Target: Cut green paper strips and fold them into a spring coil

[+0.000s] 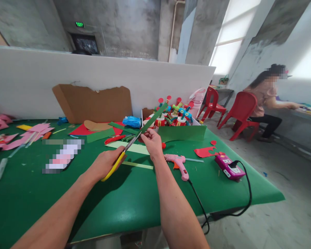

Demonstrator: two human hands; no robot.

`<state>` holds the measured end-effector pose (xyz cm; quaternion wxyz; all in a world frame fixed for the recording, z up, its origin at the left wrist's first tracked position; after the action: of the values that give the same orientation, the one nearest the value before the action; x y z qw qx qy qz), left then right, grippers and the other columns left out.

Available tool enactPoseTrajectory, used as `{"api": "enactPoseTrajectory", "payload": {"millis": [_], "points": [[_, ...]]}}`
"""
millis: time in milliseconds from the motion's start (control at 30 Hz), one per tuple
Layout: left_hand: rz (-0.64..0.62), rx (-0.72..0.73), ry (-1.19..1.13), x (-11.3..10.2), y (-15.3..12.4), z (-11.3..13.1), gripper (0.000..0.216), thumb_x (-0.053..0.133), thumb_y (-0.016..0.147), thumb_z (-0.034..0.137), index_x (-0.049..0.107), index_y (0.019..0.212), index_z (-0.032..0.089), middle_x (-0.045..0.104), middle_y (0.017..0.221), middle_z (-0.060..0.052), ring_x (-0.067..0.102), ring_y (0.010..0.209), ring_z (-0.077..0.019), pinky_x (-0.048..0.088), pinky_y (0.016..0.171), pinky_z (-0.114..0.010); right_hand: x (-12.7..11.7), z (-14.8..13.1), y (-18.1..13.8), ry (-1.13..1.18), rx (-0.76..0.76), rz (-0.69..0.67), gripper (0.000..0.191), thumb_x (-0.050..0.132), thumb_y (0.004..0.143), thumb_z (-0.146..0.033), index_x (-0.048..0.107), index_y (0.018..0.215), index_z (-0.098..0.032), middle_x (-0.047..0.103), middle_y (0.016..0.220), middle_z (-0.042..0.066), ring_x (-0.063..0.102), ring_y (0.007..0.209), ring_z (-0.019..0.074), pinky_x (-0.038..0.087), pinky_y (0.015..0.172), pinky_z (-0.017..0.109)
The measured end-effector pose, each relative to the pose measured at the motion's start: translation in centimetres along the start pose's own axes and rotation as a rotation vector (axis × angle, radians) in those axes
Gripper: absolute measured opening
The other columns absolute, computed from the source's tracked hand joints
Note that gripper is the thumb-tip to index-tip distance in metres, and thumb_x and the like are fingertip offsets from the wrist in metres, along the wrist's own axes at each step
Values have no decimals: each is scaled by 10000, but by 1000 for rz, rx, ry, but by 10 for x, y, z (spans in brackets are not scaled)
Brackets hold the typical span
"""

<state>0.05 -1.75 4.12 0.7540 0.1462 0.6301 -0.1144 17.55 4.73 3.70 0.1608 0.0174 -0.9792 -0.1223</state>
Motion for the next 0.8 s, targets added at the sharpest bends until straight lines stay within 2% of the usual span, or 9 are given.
{"api": "enactPoseTrajectory", "payload": {"millis": [500, 800], "points": [[21, -16, 20, 5, 1, -2, 261, 271, 950, 390, 464, 1021, 229, 671, 810, -62, 640, 704, -229, 359, 589, -282, 3, 2, -2, -23, 38, -37, 322, 760, 577, -324, 660, 860, -205, 644, 671, -33, 630, 642, 136, 560, 694, 296], [12, -19, -6, 1, 0, 1, 264, 277, 948, 374, 475, 1025, 217, 661, 789, -67, 641, 714, -232, 386, 615, -287, 3, 2, -2, -14, 44, -30, 312, 766, 575, -332, 666, 845, -210, 639, 660, -35, 625, 635, 136, 558, 697, 302]]}}
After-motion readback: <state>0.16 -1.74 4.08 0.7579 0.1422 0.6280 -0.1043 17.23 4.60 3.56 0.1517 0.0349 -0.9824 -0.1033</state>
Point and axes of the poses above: each hand's wrist, its own y-axis towards the middle knuckle, its own x-axis out of the palm, z = x × y, the point moved 2 cm from there along y, towards the middle knuckle
